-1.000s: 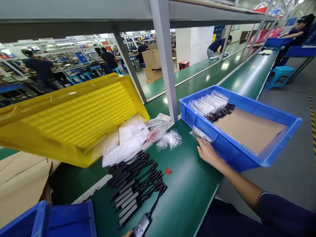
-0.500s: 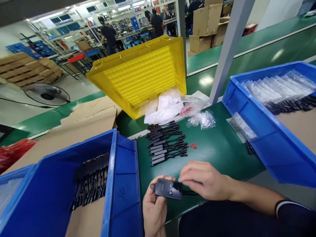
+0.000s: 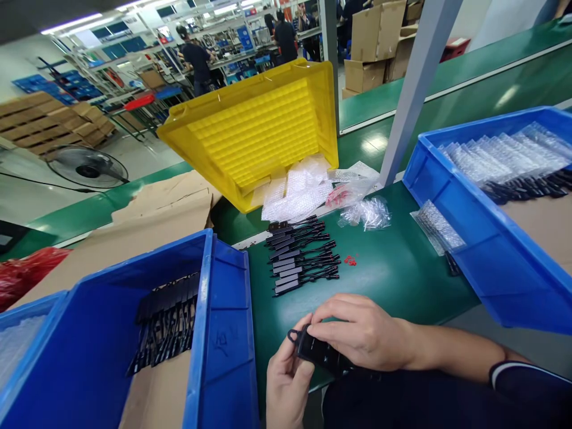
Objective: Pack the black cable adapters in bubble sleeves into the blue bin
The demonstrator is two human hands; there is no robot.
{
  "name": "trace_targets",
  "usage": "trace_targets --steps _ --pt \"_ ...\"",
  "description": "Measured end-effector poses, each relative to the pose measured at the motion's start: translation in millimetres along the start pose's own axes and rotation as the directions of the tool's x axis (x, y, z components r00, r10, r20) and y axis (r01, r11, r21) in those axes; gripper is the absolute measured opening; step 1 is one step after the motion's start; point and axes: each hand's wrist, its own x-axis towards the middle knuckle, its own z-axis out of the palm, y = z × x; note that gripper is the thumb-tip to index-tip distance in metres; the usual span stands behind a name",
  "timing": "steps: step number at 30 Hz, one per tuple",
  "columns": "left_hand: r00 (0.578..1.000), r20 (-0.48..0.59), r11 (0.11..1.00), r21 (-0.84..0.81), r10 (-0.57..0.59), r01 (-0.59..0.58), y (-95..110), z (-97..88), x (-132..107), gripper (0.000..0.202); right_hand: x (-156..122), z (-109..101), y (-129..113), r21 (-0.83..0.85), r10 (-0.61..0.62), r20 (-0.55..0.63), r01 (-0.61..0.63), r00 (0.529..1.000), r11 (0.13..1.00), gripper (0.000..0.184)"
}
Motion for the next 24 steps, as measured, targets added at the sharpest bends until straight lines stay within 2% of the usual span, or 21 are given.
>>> trace_targets --steps 7,12,14,19,24 --pt "0.998 0.05 0.998 0.057 0.026 -0.029 6.3 -1.2 -0.4 0.05 -4.0 -1.4 -2.1 0.008 0.016 -0.025 -0.015 1.0 1.0 0.021" --pt "0.998 -0.058 1.0 0.001 0.026 -0.026 15.4 -0.2 0.8 0.049 -9.2 -3.6 -9.3 0.07 -0.006 0.061 0.002 0.998 0.998 0.019" --pt "0.997 -0.072 1.0 -0.019 0.017 -0.019 17.8 0.1 0.9 0.05 -9.4 -4.7 -10.1 0.086 -0.004 0.029 0.001 1.0 0.996 0.019" --pt "0.999 0.017 0.998 -0.03 0.047 -0.047 18.8 4.9 -1.8 0.043 -1.3 -6.8 -4.3 0.099 0.055 -0.103 -0.044 0.993 0.994 0.013" --pt "0.996 0.014 0.996 -0.028 0.089 -0.088 17.1 11.3 -5.4 0.041 7.1 -3.3 -3.2 0.062 0.034 -0.056 -0.03 0.998 0.998 0.011"
